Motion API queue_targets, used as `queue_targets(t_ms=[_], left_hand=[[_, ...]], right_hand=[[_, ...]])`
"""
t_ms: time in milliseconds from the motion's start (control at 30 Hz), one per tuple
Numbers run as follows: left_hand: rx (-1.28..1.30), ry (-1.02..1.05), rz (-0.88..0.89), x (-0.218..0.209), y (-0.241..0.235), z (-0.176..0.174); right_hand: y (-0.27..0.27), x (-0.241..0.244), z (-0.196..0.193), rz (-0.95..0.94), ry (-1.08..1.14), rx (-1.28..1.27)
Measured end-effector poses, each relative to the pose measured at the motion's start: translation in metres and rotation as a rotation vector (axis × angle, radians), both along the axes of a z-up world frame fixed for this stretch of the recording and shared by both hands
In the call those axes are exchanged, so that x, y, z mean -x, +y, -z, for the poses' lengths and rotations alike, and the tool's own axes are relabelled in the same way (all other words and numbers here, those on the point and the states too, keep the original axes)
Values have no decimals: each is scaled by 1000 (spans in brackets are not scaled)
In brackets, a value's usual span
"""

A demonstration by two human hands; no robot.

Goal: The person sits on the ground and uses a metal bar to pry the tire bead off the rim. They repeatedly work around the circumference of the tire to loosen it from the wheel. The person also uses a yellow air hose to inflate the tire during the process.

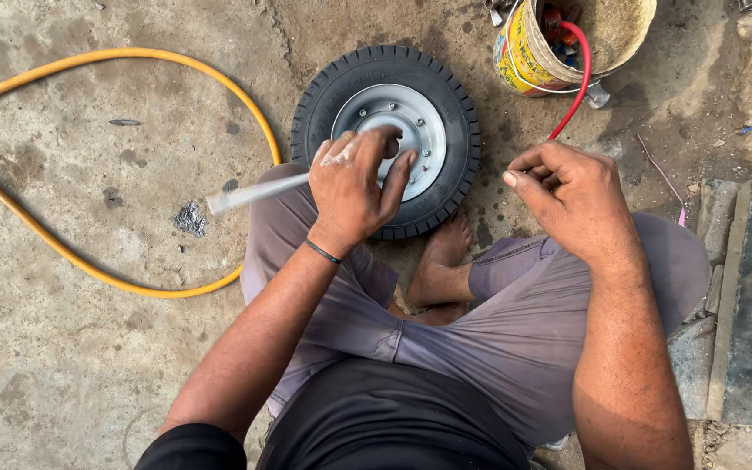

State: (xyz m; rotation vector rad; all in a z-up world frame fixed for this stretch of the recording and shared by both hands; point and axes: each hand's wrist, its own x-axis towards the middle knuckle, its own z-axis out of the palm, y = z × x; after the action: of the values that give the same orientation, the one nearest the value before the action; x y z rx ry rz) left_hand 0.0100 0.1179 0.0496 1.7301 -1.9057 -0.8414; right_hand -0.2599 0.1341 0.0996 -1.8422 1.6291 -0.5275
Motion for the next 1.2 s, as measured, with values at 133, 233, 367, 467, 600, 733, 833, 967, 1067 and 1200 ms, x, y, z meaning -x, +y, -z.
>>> queue_targets(t_ms=[133, 233, 367, 467, 600, 733, 833, 967, 1067, 1200], left_hand=[[358, 99, 59, -8, -7, 18], [701, 60, -17, -15, -23, 21], [143, 138, 210, -7, -34, 16], [88, -120, 224, -3, -30, 10], [260, -174, 253, 3, -24, 15], [556, -45, 44, 6, -17, 35], [275, 242, 85, -5, -28, 37], [138, 122, 504, -9, -27, 20], [409, -4, 202, -2, -13, 2], [241, 134, -47, 7, 5, 9]], right_hand=[[1, -1, 1, 2, 15, 23], [-1, -6, 1, 24, 13, -45], [2, 0, 2, 42, 38, -65], [2, 1, 4, 41, 61, -67], [-1, 1, 5, 22, 61, -65], [2, 1, 3, 18, 112, -60], [0, -1, 2, -8, 48, -100], [5, 3, 3, 14, 91, -110], [3, 3, 3, 2, 52, -92], [1, 4, 3, -7, 52, -81]])
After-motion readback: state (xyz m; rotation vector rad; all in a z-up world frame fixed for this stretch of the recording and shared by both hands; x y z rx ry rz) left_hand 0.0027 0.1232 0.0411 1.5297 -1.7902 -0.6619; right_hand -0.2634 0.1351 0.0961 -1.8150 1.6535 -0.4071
